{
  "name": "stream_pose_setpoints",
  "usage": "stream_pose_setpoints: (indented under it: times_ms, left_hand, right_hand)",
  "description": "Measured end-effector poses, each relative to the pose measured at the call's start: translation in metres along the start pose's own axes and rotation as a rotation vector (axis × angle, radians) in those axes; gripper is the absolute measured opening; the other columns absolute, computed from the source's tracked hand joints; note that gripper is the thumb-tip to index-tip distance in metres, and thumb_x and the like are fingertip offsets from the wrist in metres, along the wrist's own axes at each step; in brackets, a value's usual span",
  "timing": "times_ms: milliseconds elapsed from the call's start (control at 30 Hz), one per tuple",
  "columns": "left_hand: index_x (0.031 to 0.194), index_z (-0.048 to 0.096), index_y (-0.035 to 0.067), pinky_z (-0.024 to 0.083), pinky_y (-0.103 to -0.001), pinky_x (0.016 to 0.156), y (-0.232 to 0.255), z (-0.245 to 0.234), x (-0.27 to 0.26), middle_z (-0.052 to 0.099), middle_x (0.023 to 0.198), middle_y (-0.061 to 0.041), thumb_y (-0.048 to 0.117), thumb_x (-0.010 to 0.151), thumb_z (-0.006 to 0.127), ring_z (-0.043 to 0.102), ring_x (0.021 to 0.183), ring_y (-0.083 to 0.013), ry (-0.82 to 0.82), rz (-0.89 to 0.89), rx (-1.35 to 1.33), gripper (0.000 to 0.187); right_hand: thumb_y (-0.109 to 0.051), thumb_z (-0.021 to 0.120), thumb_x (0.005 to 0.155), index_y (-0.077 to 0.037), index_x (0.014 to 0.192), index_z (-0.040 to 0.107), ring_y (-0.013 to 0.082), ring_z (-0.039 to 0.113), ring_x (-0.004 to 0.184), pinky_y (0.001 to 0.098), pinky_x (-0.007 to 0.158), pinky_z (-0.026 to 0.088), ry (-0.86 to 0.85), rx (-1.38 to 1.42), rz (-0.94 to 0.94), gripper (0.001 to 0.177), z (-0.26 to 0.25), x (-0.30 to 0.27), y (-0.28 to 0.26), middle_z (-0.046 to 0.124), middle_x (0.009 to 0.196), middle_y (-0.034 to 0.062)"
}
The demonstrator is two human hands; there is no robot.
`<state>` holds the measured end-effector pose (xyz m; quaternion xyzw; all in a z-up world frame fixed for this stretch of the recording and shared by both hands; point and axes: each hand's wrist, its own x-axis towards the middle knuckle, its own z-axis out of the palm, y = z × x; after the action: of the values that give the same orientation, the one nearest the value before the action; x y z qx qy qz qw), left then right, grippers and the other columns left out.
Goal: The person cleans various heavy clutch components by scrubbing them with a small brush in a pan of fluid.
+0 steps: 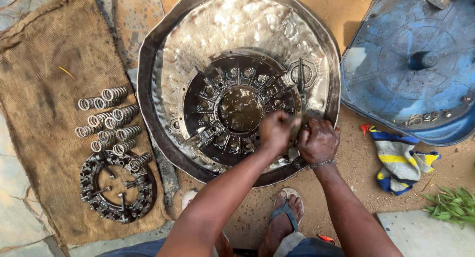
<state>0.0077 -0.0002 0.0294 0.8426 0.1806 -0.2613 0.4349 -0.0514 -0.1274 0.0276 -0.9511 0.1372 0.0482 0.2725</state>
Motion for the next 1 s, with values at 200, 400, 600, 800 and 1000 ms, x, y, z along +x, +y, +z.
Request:
stream_pose_setpoints:
  times_ms: [200, 400, 600, 800, 1000]
  left_hand:
    - [0.087, 0.071, 0.003, 0.056, -0.034, 0.059, 0.046, 0.013, 0.060, 0.076, 0.080, -0.008, 0.026, 0.087, 0.083, 0.068, 0.066, -0.0174, 0.380, 0.063, -0.143, 0.026]
    - [0.120, 0.072, 0.011, 0.065, -0.039, 0.077, -0.016, -0.024, -0.029, 0.072, 0.117, -0.014, 0.016, 0.105, 0.056, 0.071, 0.087, -0.0223, -0.176, 0.296, 0.250, 0.022]
    - [0.125, 0.069, 0.009, 0.040, -0.042, 0.117, -0.055, -0.056, 0.004, 0.061, 0.140, -0.014, -0.018, 0.076, 0.047, 0.054, 0.132, -0.0274, -0.397, 0.614, 0.939, 0.060]
    - [0.139, 0.056, 0.010, 0.024, -0.047, 0.122, -0.010, -0.069, 0.029, 0.045, 0.155, -0.014, 0.002, 0.093, 0.046, 0.034, 0.146, -0.0338, -0.612, 0.850, 1.372, 0.048]
    - [0.133, 0.059, 0.004, 0.051, -0.042, 0.107, 0.028, -0.083, 0.033, 0.064, 0.126, -0.020, 0.001, 0.105, 0.040, 0.066, 0.113, -0.0300, -0.704, 0.310, 1.145, 0.034]
  right_hand:
    - [-0.016, 0.063, 0.082, -0.011, 0.119, 0.074, 0.0333, 0.069, 0.105, 0.0521, 0.096, 0.052, 0.057, 0.008, -0.034, 0.039, -0.007, 0.000, -0.006, 0.075, 0.110, 0.0157]
    - [-0.018, 0.065, 0.081, -0.012, 0.120, 0.074, 0.0311, 0.069, 0.107, 0.0521, 0.096, 0.050, 0.006, 0.003, -0.005, 0.040, -0.006, -0.001, -0.004, 0.075, 0.112, 0.0147]
    - [-0.023, 0.067, 0.079, -0.013, 0.118, 0.074, 0.0319, 0.069, 0.108, 0.0523, 0.095, 0.049, 0.043, -0.039, -0.002, 0.041, -0.007, 0.006, -0.007, 0.075, 0.112, 0.0132]
    - [-0.023, 0.068, 0.078, -0.014, 0.116, 0.075, 0.0337, 0.069, 0.106, 0.0517, 0.093, 0.049, 0.102, -0.036, -0.037, 0.040, -0.010, 0.007, -0.009, 0.075, 0.108, 0.0131]
    - [-0.022, 0.067, 0.078, -0.014, 0.114, 0.075, 0.0343, 0.069, 0.105, 0.0526, 0.091, 0.050, 0.083, 0.017, -0.026, 0.037, -0.015, 0.005, -0.011, 0.075, 0.109, 0.0127]
